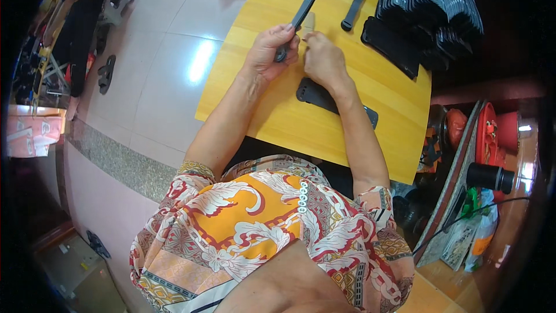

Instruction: Manually assemble strap components by inserting small pins and fasteners into the material.

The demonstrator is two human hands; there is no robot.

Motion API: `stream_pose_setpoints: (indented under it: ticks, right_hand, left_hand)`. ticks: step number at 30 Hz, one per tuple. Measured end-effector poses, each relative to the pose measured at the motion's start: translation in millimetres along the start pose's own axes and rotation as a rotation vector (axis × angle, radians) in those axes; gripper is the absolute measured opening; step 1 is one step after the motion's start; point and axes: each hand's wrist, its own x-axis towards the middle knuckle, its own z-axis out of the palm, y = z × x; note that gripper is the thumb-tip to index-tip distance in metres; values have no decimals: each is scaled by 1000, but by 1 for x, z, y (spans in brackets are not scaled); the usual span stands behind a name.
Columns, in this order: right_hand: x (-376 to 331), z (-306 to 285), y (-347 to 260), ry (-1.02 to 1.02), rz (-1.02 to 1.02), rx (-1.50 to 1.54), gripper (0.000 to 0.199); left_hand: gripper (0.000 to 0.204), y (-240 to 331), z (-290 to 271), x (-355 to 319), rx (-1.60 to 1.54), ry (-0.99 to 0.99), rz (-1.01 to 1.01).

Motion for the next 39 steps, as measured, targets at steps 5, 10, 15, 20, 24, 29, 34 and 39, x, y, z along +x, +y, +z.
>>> stream_pose_setpoints:
  ticks: [5, 10, 15, 20, 24, 29, 34, 39]
  right_hand:
    - [-19, -16, 1, 343, -55, 423, 18]
    - [-34, -18, -16, 258, 17, 674, 20]
    - [-41, -13, -25, 291, -98, 553, 20]
    - [-49, -11, -38, 313, -43, 659, 17]
    - [-53, -12, -41, 254, 28, 706, 14]
    - [-53, -11, -41, 205, 26, 727, 10]
    - [-54, -4, -38, 95, 200, 877, 10]
    - [-52, -7, -41, -69, 290, 1014, 12]
  left_hand:
    - [13, 1, 18, -2, -103, 99, -7]
    - [12, 1, 24, -4, -90, 139, -34]
    - [17, 0, 22, -5, -5, 199, 7]
    - [26, -3, 26, -7, -47, 170, -6]
    - [29, -2, 31, -9, -83, 151, 1]
    - [29, -3, 31, -8, -81, 165, 17]
    - [29, -3, 28, -6, -74, 154, 31]
    - [29, -4, 26, -5, -48, 148, 24]
